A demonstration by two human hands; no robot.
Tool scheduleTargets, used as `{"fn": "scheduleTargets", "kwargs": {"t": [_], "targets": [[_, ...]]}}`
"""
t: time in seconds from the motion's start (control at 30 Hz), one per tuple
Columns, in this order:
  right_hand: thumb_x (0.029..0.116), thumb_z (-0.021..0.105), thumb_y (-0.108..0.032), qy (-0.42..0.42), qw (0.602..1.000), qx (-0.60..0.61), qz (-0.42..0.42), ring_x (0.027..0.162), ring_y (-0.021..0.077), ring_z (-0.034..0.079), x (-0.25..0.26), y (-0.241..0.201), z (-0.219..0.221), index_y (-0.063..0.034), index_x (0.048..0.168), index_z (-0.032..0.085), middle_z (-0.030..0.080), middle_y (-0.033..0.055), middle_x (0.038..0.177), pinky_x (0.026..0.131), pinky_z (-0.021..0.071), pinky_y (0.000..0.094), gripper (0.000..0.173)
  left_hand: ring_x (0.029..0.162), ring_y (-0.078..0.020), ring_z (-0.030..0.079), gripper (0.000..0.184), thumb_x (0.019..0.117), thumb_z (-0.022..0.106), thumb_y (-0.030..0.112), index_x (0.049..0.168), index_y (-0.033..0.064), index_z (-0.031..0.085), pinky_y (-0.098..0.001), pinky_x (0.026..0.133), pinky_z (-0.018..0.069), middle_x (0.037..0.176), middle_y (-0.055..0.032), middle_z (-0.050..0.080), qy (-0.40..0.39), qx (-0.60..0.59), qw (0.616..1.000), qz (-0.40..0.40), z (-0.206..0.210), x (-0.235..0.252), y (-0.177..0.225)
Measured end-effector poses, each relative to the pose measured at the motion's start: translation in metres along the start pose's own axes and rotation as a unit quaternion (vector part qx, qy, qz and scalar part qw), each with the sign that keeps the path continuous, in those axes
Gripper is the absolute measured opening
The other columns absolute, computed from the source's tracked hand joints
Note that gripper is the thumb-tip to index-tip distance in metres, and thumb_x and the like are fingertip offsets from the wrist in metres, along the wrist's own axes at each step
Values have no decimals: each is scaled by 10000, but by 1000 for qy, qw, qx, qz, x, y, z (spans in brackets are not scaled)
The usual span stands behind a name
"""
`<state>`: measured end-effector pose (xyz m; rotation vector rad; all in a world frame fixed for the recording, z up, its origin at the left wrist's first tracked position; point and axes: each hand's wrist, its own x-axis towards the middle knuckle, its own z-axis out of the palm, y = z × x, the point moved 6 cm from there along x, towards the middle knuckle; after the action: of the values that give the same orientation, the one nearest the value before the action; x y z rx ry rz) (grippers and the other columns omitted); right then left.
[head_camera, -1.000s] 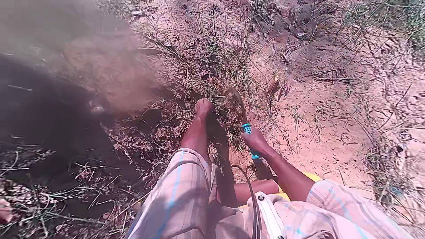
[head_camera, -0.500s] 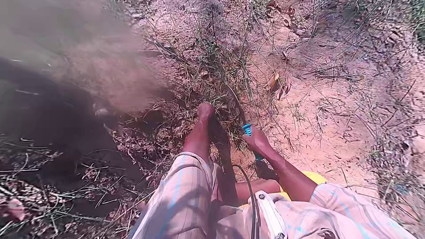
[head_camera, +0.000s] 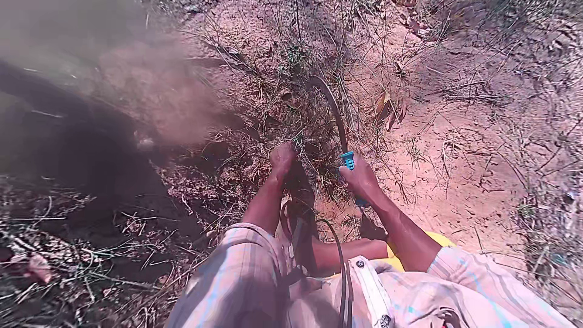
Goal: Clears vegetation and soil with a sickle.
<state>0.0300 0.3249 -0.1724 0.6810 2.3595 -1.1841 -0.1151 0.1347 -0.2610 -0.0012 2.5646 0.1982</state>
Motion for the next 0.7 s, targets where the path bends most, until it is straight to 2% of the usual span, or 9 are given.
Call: {"fn": "scheduleTargets", "kwargs": {"t": [0.07,0.17,0.27,0.33,0.43,0.47,0.53,0.63,0.7], "targets": [[1041,580,-224,56,995,57,-52,716,305,646,-4,-14,-21,31,1321,534,639,193,878,702,543,497,382,1308,-513,540,343,1075,519,179,1303,-50,634,-690,1008,444,1393,-311,576,35,0,999,2,-10,-5,-8],[1028,605,-229,103,983,128,-84,612,232,606,-5,-18,-35,45,1104,583,599,130,761,630,540,434,286,1367,-562,431,477,1031,617,285,1351,-68,595,-728,1039,363,1471,-353,470,136,-32,989,43,-40,-17,-8],[1043,587,-229,95,974,187,-83,555,183,589,-1,-13,-28,33,1121,546,569,96,734,575,554,374,276,1502,-511,271,599,1017,622,387,1467,5,520,-723,1134,235,1622,-287,326,209,-47,972,100,-62,-23,19],[1043,586,-219,86,971,210,-78,543,176,588,-1,-10,-26,30,1169,533,570,95,744,556,557,360,283,1558,-468,171,648,1007,629,406,1515,35,472,-697,1186,174,1682,-244,230,218,-32,967,128,-64,-9,42],[1034,591,-193,82,969,222,-74,554,179,591,-1,-8,-26,32,1186,531,574,100,749,566,557,354,279,1593,-437,-5,844,912,737,217,1628,110,303,-732,1204,66,1737,-188,23,144,8,981,133,-52,28,65],[1032,598,-185,84,969,221,-74,559,176,596,0,-8,-26,39,1189,534,577,100,744,576,559,348,281,1589,-452,-8,885,891,754,172,1637,121,282,-764,1189,62,1735,-194,25,110,18,986,122,-47,38,66],[1029,602,-178,84,972,208,-66,581,182,601,1,-6,-28,51,1203,536,584,107,758,605,556,351,294,1570,-498,80,754,960,686,196,1612,77,329,-775,1171,139,1705,-257,131,52,39,993,95,-38,49,64],[1021,609,-179,80,978,181,-58,594,190,602,5,-4,-25,51,1171,547,584,112,754,622,547,367,281,1499,-521,285,503,1020,608,233,1432,-47,539,-729,1166,254,1575,-327,370,68,23,992,100,-35,53,53],[1028,609,-191,64,983,166,-53,612,202,610,9,-4,-19,46,1194,548,593,122,774,640,550,382,296,1438,-494,404,467,1054,562,296,1403,-14,574,-718,1167,253,1495,-301,486,68,20,993,89,-32,53,41]]}}
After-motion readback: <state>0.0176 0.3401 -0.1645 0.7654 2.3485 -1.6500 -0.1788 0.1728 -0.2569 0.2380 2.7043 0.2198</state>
